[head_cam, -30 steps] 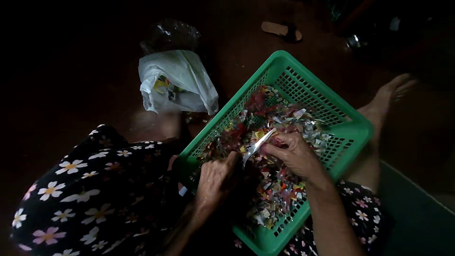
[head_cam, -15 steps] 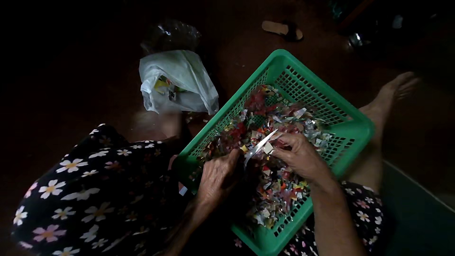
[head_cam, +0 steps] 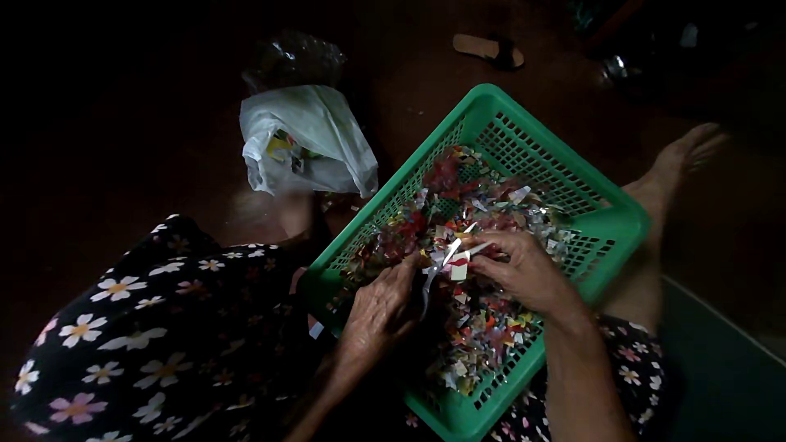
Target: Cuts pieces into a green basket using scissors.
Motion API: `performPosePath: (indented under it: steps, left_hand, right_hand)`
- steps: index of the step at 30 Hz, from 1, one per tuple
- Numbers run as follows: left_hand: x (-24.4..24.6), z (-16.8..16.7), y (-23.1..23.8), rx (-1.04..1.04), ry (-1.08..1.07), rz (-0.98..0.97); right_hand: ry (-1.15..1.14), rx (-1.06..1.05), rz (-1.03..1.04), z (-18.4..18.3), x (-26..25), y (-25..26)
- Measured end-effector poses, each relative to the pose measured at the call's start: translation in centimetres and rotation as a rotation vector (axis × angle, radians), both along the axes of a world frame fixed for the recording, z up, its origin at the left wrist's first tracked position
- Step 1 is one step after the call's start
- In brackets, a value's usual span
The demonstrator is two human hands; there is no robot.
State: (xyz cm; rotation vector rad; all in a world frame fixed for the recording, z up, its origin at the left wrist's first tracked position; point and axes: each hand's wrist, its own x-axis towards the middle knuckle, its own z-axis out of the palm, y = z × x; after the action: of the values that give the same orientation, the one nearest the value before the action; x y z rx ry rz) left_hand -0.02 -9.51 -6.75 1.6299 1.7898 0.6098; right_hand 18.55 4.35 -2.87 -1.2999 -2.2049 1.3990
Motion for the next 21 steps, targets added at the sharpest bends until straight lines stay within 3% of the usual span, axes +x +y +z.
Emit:
performPosePath:
  steps: [5,9,13,16,19,21]
  left_hand:
    - [-0.6,-0.4,-0.3,0.067,-0.046,0.115]
    - [-1.4,1.3,-0.8,-0.12,-0.32,-0.069]
    - [-1.0,3.6,-2.0,-0.163,-0.257,-0.189]
    - [-1.0,4.6,-2.7,-0.002,-0.16,-0.132]
    - [-1.3,5.0,-3.1,0.139,-0.117,-0.073]
    - [-1.4,4.8,-3.1,0.174,-0.111,-0.012]
  right_hand:
    - [-0.024,0.078,-0.012,0.0,0.7,0.6]
    - [-0.331,0.251,0.0,1.3,1.5,2.9]
    - [-0.412,0.367,-0.217,-0.4,-0.9,5.0]
    - [-0.443,0.411,-0.014,-2.4,-4.9,2.8]
    - [-0.426,0.521,0.238,-6.0,-7.5,-2.6]
    - [-0.207,0.426,0.262,-7.0,-6.8,-6.4]
